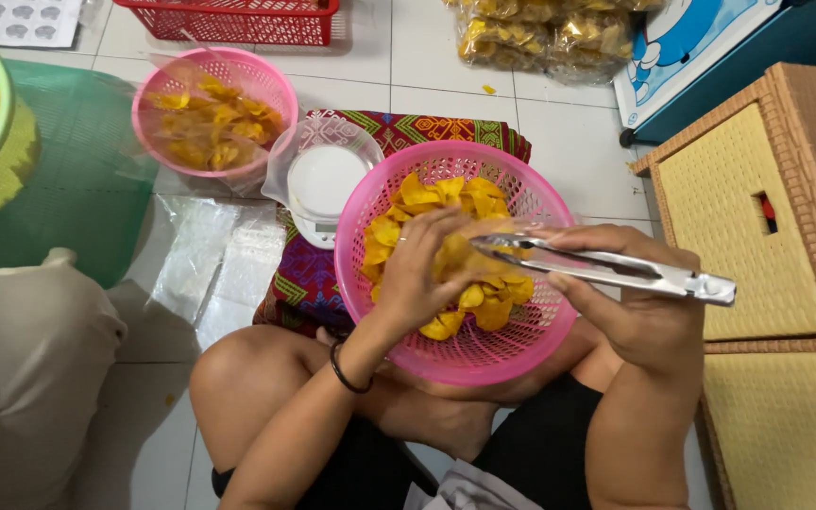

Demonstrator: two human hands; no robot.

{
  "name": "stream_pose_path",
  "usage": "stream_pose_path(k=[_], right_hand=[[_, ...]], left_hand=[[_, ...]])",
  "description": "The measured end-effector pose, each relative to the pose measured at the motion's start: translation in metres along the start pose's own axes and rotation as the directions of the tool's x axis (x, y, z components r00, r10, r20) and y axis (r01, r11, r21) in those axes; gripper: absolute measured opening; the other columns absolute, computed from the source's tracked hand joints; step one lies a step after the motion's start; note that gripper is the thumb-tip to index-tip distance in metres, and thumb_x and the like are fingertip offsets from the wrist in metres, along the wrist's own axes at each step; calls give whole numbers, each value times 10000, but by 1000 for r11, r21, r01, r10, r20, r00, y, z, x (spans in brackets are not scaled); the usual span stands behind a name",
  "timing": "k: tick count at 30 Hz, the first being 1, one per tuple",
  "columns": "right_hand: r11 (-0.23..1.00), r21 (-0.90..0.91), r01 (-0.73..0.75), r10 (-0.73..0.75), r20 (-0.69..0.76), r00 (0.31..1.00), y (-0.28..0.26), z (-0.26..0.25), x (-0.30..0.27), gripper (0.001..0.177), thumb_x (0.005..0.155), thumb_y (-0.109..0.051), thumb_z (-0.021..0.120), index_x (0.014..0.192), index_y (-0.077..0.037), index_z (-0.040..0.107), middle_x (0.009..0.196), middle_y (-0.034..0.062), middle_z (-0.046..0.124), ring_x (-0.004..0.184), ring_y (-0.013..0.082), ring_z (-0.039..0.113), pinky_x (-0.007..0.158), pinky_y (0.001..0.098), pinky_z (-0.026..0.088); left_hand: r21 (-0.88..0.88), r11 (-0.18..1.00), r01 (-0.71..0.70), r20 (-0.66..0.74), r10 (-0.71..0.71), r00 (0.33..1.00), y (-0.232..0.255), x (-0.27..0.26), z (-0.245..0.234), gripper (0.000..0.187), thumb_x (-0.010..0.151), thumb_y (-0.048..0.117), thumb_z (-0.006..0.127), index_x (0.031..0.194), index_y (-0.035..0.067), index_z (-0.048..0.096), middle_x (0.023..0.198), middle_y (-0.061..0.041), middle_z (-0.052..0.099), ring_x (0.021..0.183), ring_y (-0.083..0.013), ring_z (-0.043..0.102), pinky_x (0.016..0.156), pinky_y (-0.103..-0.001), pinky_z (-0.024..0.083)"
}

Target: Packaging yellow chips into small plastic bags using tongs

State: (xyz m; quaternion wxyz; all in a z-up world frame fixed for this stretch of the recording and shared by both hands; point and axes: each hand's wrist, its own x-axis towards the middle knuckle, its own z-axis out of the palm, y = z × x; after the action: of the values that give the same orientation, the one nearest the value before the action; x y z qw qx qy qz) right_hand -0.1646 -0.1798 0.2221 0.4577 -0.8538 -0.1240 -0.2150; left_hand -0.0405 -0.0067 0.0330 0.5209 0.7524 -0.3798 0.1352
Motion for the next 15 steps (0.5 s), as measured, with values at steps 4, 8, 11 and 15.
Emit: stream_pose_path(k=[4,8,11,15], right_hand=[[996,85,7,-9,18,1000,4,-1,0,316,882,16,763,1172,85,660,1220,286,745,1202,390,782,1116,429,645],[997,67,24,-19,-83,996,16,-1,-6,317,904,-23,769,1191,63,668,1225,262,742,1195,373,779,1137,426,636],[973,187,132,-81,-260,962,44,-13,-14,349,973,-145,774,1264,-9,640,1254,178,705,1213,378,758,1259,608,625],[886,440,146,181,-618,765,70,-21,-19,381,955,-206,799,1281,-78,651,1244,104,643,1249,335,726,1121,461,713]], left_hand=[[-50,999,-10,-80,6,997,-5,1,-4,257,963,192,765,1097,57,592,1091,-131,644,1049,-344,611,935,-442,455],[-22,998,64,-72,-66,995,-10,1,-4,222,947,166,769,1015,98,569,998,-84,607,932,-277,566,794,-389,439],[-41,989,142,-130,-146,981,-20,4,-9,211,937,140,775,961,113,568,937,-55,611,857,-228,567,750,-359,444],[-287,843,454,-102,-498,861,-19,7,-17,223,945,213,749,1040,166,553,1049,-34,642,959,-189,608,853,-337,517]])
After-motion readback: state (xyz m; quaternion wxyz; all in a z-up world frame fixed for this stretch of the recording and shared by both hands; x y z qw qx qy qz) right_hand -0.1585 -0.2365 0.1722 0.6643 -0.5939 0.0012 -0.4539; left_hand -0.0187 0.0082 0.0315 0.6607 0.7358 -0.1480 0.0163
